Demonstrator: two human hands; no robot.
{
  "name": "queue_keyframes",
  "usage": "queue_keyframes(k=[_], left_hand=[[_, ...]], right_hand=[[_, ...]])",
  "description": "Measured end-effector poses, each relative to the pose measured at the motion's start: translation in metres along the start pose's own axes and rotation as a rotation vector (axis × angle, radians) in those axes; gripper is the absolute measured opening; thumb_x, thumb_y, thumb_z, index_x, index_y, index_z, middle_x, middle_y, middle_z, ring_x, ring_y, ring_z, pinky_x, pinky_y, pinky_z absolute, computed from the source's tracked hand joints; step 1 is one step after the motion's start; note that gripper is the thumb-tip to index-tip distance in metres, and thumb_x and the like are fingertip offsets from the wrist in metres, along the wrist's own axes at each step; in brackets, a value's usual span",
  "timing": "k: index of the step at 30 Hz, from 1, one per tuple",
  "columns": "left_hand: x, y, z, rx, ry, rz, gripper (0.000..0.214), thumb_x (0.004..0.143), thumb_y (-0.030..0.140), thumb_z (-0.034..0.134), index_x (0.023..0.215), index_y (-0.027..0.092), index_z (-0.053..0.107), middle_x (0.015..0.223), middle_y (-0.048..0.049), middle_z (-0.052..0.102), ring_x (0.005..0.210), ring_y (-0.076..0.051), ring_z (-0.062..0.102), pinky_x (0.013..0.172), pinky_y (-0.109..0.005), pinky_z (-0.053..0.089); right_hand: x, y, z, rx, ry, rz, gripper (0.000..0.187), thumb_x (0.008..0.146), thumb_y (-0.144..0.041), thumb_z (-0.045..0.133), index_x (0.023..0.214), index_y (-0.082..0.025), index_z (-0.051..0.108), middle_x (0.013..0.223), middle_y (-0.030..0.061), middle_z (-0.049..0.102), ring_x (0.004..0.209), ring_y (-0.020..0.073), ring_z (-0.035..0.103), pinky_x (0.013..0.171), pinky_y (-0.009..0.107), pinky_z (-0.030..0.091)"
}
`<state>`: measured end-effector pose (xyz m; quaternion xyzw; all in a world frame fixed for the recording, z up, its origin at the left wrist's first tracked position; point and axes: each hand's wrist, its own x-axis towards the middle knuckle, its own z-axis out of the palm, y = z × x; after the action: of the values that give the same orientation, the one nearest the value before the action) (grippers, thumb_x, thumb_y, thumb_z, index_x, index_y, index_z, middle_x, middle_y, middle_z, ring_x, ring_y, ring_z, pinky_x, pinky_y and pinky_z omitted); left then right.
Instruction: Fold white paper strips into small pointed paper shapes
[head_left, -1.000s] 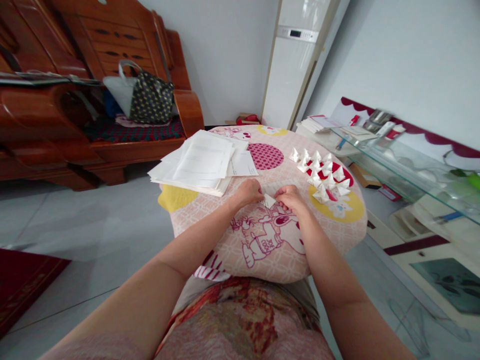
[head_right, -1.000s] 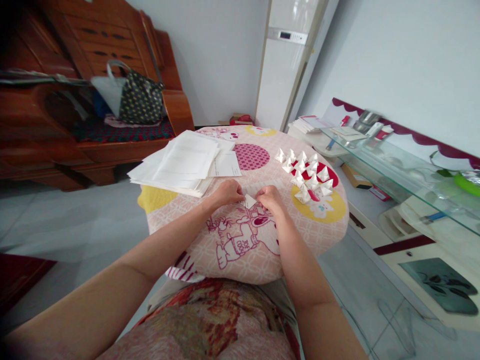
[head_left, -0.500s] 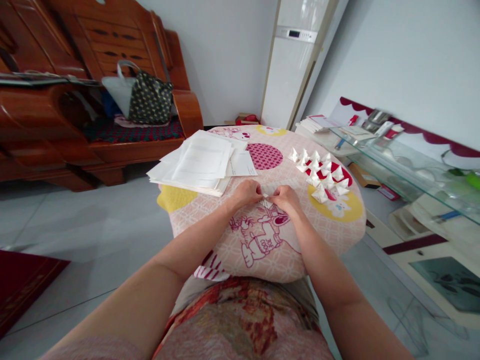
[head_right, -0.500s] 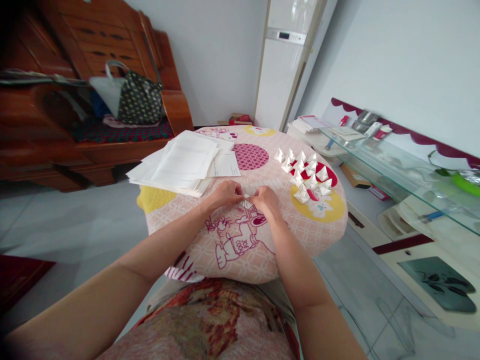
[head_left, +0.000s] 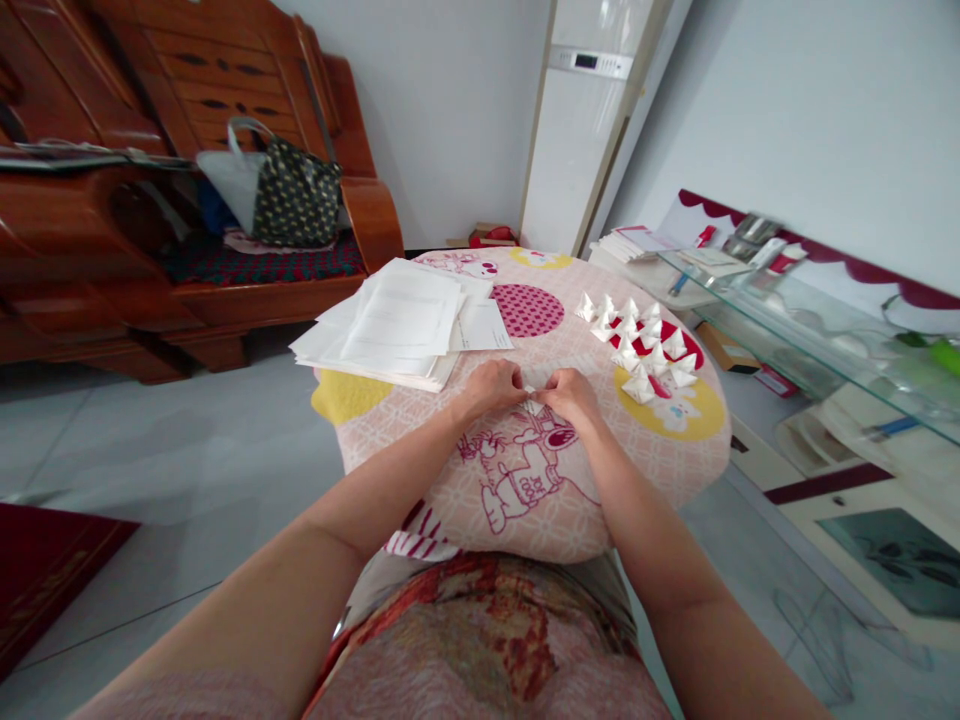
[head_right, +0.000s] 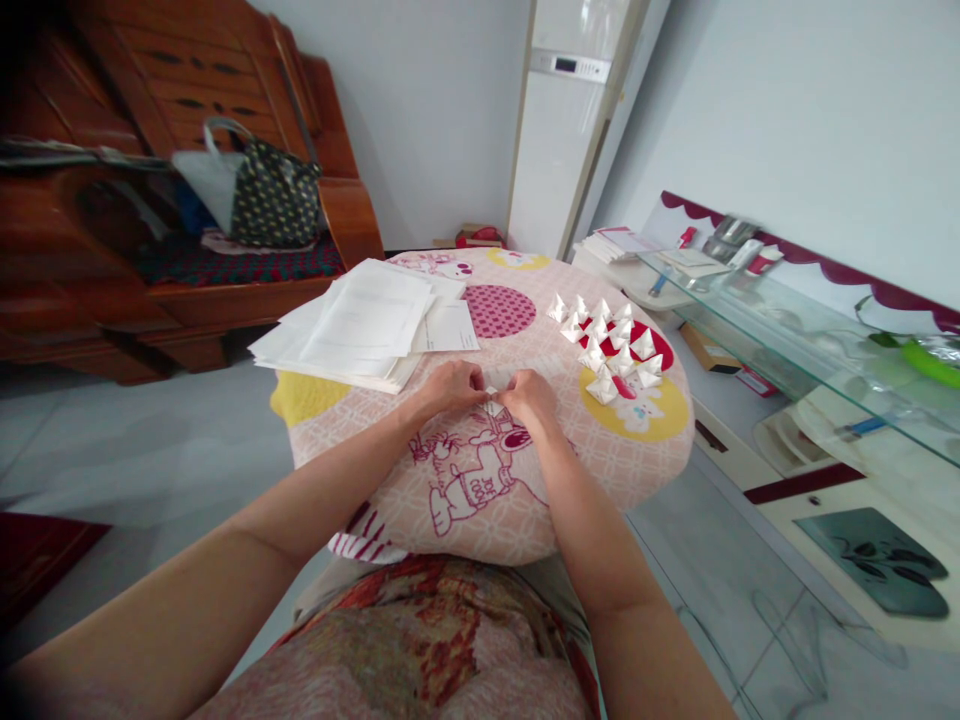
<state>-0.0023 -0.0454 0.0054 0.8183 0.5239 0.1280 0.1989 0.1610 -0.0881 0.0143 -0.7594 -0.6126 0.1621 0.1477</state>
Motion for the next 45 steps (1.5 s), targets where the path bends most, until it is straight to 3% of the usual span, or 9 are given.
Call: queue_keyframes(k=[10, 16, 19, 22, 28, 33, 39, 45], left_hand=[[0.003, -0.006, -0.005, -0.120, -0.064, 0.062, 0.014, 0.074, 0.019, 0.072, 0.086, 0.014, 0.077, 0.072, -0.0023, 0.071, 0.065, -0.014, 0.061, 0.060, -0.024, 0.041], [0.007, -0.022, -0.006, -0.238, -0.129, 0.161, 0.029, 0.068, 0.008, 0.065, 0.094, 0.012, 0.076, 0.074, -0.0006, 0.071, 0.066, -0.013, 0.062, 0.062, -0.021, 0.045], [0.008, -0.025, -0.006, -0.263, -0.143, 0.219, 0.038, 0.073, 0.009, 0.062, 0.109, 0.014, 0.076, 0.088, -0.0022, 0.075, 0.076, -0.013, 0.066, 0.071, -0.022, 0.049], [0.006, -0.020, -0.004, -0.190, -0.056, 0.250, 0.037, 0.083, 0.015, 0.059, 0.116, 0.016, 0.075, 0.100, -0.0046, 0.076, 0.089, -0.016, 0.068, 0.082, -0.024, 0.050], [0.008, -0.009, 0.003, -0.106, -0.005, 0.236, 0.018, 0.082, 0.025, 0.070, 0.098, 0.017, 0.074, 0.093, -0.0040, 0.074, 0.085, -0.018, 0.067, 0.077, -0.025, 0.049], [0.010, -0.015, 0.004, -0.411, -0.050, 0.176, 0.006, 0.081, 0.019, 0.069, 0.086, 0.015, 0.068, 0.067, 0.0024, 0.063, 0.063, -0.012, 0.058, 0.060, -0.022, 0.042], [0.003, -0.009, 0.001, -0.943, -0.089, 0.073, 0.016, 0.083, 0.011, 0.066, 0.098, 0.013, 0.064, 0.055, 0.0075, 0.054, 0.047, -0.007, 0.049, 0.051, -0.019, 0.037], [-0.001, -0.002, -0.004, -1.116, -0.080, 0.072, 0.019, 0.083, 0.010, 0.067, 0.102, 0.011, 0.065, 0.058, 0.0062, 0.058, 0.049, -0.006, 0.053, 0.055, -0.019, 0.045]], right_hand=[[-0.003, -0.003, -0.001, -0.008, 0.009, 0.000, 0.023, 0.079, -0.041, 0.079, 0.080, -0.018, 0.075, 0.080, 0.0078, 0.075, 0.076, 0.0200, 0.067, 0.060, 0.027, 0.037], [-0.002, -0.001, 0.000, 0.003, 0.012, 0.000, 0.021, 0.079, -0.039, 0.078, 0.081, -0.018, 0.075, 0.079, 0.0064, 0.075, 0.074, 0.0190, 0.067, 0.060, 0.027, 0.038], [-0.001, 0.001, 0.001, 0.006, 0.018, -0.009, 0.020, 0.079, -0.038, 0.079, 0.081, -0.019, 0.075, 0.080, 0.0065, 0.075, 0.075, 0.0196, 0.067, 0.061, 0.027, 0.039], [-0.001, 0.002, 0.003, 0.014, 0.025, -0.030, 0.019, 0.079, -0.038, 0.078, 0.080, -0.019, 0.074, 0.080, 0.0062, 0.075, 0.076, 0.0199, 0.067, 0.062, 0.027, 0.039], [0.000, 0.010, 0.006, 0.078, 0.043, -0.064, 0.017, 0.079, -0.035, 0.078, 0.076, -0.019, 0.073, 0.078, 0.0056, 0.075, 0.074, 0.0186, 0.067, 0.062, 0.026, 0.041], [-0.002, 0.018, 0.008, 0.318, 0.001, -0.069, 0.013, 0.076, -0.028, 0.078, 0.076, -0.018, 0.070, 0.067, 0.0013, 0.070, 0.061, 0.0141, 0.062, 0.055, 0.023, 0.041], [-0.009, 0.017, 0.002, 0.746, -0.155, 0.002, 0.021, 0.080, -0.035, 0.070, 0.071, -0.017, 0.065, 0.048, -0.0022, 0.057, 0.038, 0.0086, 0.044, 0.039, 0.021, 0.028], [-0.012, 0.014, -0.001, 0.940, -0.247, -0.028, 0.020, 0.074, -0.036, 0.069, 0.076, -0.016, 0.068, 0.054, 0.0017, 0.064, 0.043, 0.0109, 0.053, 0.042, 0.021, 0.036]])
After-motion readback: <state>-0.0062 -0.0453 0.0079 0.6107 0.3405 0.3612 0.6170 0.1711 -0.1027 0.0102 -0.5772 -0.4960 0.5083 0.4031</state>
